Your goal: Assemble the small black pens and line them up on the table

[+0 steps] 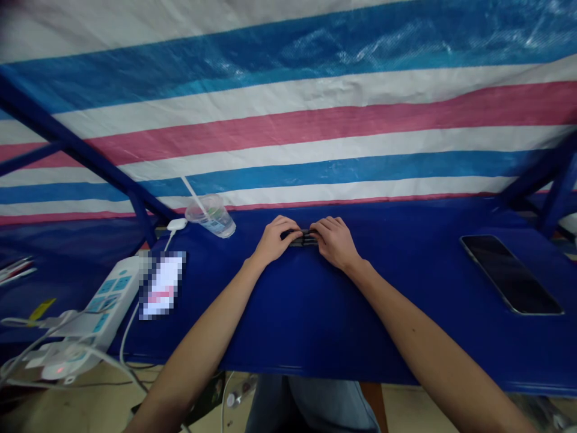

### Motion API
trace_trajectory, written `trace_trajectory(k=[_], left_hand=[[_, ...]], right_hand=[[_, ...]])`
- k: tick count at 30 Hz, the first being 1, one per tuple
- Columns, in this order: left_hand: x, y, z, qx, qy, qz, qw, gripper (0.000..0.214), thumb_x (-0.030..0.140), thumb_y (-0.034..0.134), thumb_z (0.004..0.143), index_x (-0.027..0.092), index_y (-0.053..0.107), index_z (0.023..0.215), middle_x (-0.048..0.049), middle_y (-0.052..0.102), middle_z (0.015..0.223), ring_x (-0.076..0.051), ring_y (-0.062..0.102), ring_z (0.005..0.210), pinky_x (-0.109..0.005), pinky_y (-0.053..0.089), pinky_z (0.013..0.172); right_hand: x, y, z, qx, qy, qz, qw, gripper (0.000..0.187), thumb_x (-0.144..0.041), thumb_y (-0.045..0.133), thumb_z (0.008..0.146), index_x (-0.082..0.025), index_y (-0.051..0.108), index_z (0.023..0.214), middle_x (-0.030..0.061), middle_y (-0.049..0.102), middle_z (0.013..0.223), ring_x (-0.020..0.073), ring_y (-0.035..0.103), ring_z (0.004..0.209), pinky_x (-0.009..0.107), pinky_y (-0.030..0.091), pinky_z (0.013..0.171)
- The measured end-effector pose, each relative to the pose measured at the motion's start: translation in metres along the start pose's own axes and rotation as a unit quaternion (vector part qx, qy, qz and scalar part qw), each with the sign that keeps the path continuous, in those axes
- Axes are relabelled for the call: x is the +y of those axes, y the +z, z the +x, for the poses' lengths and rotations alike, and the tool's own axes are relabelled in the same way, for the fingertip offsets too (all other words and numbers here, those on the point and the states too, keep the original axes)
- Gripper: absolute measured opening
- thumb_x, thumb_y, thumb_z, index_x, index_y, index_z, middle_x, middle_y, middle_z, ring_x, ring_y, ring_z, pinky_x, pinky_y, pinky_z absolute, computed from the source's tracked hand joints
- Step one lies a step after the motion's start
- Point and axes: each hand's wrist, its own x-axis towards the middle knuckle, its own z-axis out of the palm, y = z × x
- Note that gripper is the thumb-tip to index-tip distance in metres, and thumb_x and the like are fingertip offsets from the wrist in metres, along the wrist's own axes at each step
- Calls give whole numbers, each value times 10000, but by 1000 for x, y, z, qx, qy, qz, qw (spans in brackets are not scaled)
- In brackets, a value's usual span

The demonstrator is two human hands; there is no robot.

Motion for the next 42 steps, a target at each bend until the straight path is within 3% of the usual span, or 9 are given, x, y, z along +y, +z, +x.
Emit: trace_trajectory(k=[6,12,17,22,34,42], left_hand=[[-2,1,-1,11,1,-18,1000,91,232,764,915,223,734,1000,-45,738,1013,-207,653,1014,-408,553,940],[2,0,-1,-1,-10,-5,1000,162,233,782,900,232,719,1049,-40,737,1059,-207,647,1047,-405,542,968],[5,-2,-1,-12,-23,-3,1000,217,334,634,1016,242,679,1207,-55,723,1126,-211,635,1113,-404,523,998],[0,0,0,-5,-25,6,1000,258,327,497,1076,208,714,1005,-55,728,1019,-210,632,1023,-395,514,959],[-5,1,1,16,-26,-36,999,26,219,690,965,218,716,967,-38,723,1000,-199,659,1010,-380,527,937],[-7,5,-1,13,-43,-21,999,150,238,749,926,229,696,1066,-44,713,1037,-202,664,1017,-376,555,909]], right_hand=[[-1,-1,0,2,2,-4,1000,147,-211,538,1019,-205,685,1009,75,742,946,233,632,882,390,377,786],[0,0,1,14,5,-2,1000,120,-214,554,1012,-211,672,991,71,737,938,237,626,874,384,380,775],[1,0,0,39,17,-6,999,92,-206,570,994,-219,658,974,72,726,954,242,614,876,382,384,773],[2,1,0,44,35,-10,998,99,-199,565,980,-228,653,946,73,712,943,248,597,880,386,381,772],[0,0,0,30,25,-16,999,144,-224,565,1010,-216,705,978,58,746,908,231,621,863,395,374,819],[2,1,0,36,33,-20,999,139,-241,562,1013,-225,693,969,52,736,900,234,613,862,393,366,809]])
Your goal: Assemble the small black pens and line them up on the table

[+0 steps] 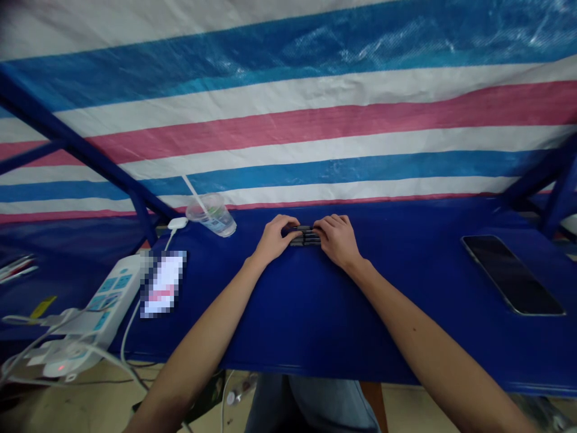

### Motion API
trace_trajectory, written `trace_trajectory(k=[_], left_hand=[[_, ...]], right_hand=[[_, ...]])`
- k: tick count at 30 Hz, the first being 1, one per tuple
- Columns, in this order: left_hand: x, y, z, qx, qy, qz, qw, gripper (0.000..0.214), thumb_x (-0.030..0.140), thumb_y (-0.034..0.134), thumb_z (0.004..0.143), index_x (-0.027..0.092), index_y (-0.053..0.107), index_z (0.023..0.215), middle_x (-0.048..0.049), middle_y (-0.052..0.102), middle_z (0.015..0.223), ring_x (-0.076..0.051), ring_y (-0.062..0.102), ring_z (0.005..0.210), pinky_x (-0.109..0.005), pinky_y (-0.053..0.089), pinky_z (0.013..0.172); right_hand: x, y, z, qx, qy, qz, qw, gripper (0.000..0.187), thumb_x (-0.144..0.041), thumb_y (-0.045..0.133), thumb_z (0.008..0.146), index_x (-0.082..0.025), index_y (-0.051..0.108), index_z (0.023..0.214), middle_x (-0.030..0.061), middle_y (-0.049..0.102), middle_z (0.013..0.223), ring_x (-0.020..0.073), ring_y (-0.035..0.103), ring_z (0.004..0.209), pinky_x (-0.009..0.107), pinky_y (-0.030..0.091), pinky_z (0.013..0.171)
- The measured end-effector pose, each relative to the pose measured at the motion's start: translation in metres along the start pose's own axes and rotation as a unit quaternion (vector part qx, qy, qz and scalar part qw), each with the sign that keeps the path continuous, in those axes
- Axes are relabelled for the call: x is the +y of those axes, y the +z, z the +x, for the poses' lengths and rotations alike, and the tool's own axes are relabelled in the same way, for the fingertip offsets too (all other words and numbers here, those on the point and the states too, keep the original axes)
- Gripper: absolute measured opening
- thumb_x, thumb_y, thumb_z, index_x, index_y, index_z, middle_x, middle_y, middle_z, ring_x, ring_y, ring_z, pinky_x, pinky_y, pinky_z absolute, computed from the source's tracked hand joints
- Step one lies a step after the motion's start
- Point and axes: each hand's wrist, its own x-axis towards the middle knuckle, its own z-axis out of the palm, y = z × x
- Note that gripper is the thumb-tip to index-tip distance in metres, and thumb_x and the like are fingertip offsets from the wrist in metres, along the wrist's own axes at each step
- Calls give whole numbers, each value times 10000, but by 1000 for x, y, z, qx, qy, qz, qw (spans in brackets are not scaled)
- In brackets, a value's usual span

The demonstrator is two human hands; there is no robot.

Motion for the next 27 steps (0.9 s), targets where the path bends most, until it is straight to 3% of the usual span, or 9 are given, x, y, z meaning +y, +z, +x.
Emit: trace_trajectory(k=[3,8,16,27], left_hand=[[4,-2,1,-8,3,10,1000,137,297,676,987,233,691,1107,-47,720,1071,-202,655,1052,-382,540,945],[8,-5,2,-15,14,22,1000,201,312,542,1060,212,706,1002,-43,733,1006,-205,638,1007,-392,511,945],[4,-4,3,3,18,2,1000,112,264,640,1006,217,717,939,-28,731,953,-197,647,966,-371,511,917],[3,-2,2,15,12,-6,1000,54,228,716,951,214,720,1003,-40,728,997,-204,654,991,-359,540,885]], right_hand=[[2,1,0,14,7,0,1000,86,-218,586,988,-226,666,957,56,726,941,237,612,878,387,372,805],[3,1,0,13,17,3,1000,90,-166,580,954,-229,637,924,54,701,928,238,608,881,381,373,802],[3,1,-1,11,5,10,1000,76,-182,588,973,-218,651,950,50,719,939,228,621,873,377,373,809],[3,1,0,8,-8,4,1000,136,-232,569,1016,-218,700,987,52,737,904,233,607,852,391,360,797]])
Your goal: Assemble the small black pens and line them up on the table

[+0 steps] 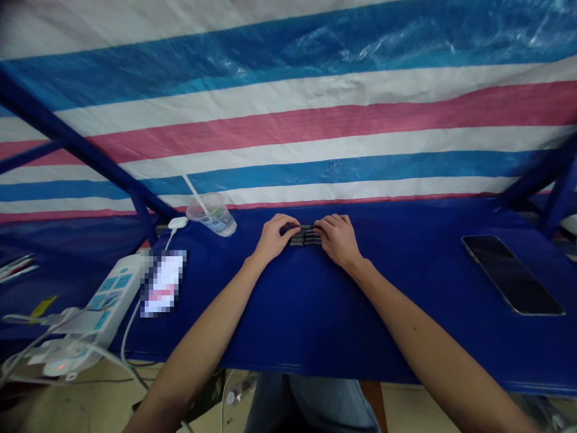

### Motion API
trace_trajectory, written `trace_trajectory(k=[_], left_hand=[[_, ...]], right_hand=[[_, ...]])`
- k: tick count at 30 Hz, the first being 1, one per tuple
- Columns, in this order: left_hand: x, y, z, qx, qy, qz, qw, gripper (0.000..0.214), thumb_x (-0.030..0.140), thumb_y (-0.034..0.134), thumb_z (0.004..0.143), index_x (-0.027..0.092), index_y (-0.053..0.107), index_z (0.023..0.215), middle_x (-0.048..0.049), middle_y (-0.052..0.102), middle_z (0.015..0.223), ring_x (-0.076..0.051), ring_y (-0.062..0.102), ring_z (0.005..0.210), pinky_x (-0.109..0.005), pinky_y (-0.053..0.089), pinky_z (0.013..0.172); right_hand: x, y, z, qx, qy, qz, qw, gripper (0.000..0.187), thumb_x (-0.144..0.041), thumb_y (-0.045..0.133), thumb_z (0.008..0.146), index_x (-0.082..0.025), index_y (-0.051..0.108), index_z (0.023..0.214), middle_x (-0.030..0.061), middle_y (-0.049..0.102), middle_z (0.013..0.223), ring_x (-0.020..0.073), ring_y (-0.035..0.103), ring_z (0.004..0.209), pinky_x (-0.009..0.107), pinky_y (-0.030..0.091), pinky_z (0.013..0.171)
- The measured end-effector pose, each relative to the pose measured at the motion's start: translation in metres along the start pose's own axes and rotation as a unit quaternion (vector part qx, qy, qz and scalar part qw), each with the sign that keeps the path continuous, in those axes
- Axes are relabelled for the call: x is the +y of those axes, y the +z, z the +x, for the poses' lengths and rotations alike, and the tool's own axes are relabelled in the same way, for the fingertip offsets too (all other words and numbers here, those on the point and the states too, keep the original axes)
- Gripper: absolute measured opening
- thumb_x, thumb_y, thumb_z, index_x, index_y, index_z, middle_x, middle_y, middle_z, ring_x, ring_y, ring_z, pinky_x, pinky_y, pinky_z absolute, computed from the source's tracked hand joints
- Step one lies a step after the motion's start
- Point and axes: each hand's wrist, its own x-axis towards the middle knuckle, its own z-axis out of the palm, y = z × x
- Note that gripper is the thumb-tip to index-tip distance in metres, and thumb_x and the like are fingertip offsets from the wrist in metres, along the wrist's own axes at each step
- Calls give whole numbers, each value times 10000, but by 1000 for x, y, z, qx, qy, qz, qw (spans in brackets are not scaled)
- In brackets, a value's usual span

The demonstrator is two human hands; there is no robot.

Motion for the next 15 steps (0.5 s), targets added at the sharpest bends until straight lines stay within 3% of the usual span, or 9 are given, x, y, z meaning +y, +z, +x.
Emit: trace_trajectory(k=[7,15], left_hand=[[6,-3,0,-24,1,25,999,163,310,580,1045,220,715,1035,-38,737,1029,-202,644,1032,-386,508,959],[1,-1,0,-14,2,18,1000,68,213,658,990,218,720,1017,-37,737,1006,-205,649,1015,-379,520,936]], right_hand=[[1,0,0,13,11,9,1000,81,-178,580,977,-220,643,950,58,709,944,237,610,879,380,374,796],[0,-1,0,7,6,11,1000,90,-217,591,990,-215,676,961,57,724,923,237,605,873,391,368,800]])
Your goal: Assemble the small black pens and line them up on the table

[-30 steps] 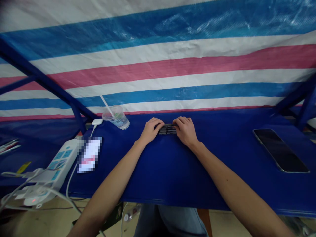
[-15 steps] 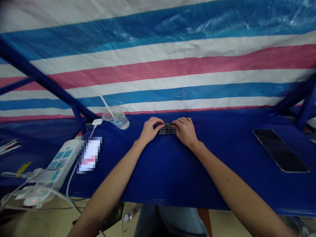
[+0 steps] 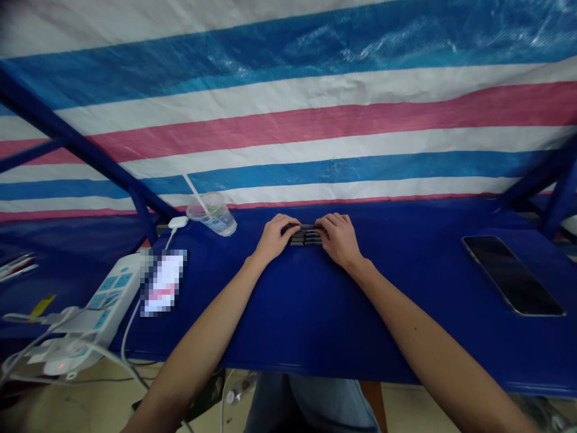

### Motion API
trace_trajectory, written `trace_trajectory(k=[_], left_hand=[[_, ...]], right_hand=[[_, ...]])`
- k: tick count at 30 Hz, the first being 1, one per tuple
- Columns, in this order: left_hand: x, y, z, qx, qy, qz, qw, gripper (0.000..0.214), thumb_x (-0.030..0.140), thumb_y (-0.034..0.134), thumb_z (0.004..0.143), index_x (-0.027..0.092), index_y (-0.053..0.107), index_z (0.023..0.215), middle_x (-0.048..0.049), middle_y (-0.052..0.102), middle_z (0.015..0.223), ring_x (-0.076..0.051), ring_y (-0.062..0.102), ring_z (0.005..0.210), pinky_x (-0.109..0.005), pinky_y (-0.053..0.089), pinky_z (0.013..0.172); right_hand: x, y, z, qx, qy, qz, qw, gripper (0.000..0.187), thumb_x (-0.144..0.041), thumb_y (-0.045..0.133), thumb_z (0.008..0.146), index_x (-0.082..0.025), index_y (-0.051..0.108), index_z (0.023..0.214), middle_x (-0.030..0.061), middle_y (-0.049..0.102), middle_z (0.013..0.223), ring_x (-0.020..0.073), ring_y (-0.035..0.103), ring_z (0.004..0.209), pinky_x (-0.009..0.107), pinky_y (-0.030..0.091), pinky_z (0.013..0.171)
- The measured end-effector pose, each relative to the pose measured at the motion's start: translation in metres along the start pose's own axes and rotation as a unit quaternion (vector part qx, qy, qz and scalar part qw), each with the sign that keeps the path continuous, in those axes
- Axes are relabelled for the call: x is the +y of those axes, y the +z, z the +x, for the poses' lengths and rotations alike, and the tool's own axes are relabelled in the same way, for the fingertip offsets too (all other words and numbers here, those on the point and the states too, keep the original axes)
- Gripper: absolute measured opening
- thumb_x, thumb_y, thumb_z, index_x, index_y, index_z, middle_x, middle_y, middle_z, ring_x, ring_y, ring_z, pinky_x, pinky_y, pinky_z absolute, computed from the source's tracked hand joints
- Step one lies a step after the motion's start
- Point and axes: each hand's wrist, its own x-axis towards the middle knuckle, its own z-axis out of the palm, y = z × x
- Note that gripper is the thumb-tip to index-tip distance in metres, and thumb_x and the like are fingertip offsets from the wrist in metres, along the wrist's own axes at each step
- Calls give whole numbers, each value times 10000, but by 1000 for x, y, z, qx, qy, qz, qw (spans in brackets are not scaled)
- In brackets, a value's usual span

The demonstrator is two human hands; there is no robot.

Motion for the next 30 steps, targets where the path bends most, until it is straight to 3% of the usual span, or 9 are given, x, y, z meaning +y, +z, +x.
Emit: trace_trajectory(k=[5,17,30], left_hand=[[-4,2,-1,7,-11,-15,1000,117,156,701,946,222,717,1041,-36,724,1021,-196,658,1009,-362,538,918],[3,-1,0,-9,6,7,1000,154,299,599,1032,216,727,1012,-43,739,1001,-207,650,1007,-385,516,940],[1,-1,-1,16,10,-15,1000,109,216,709,956,236,740,1058,-38,747,1038,-201,658,1017,-380,545,929]], right_hand=[[-1,0,0,-7,-7,-3,1000,181,-261,551,1033,-220,717,975,50,738,860,230,607,831,402,365,804],[1,0,1,20,5,0,1000,80,-166,590,965,-217,638,928,58,699,932,238,599,879,376,378,782],[1,0,0,-22,6,6,1000,153,-243,548,1022,-222,691,972,62,739,908,242,621,856,397,371,787]])
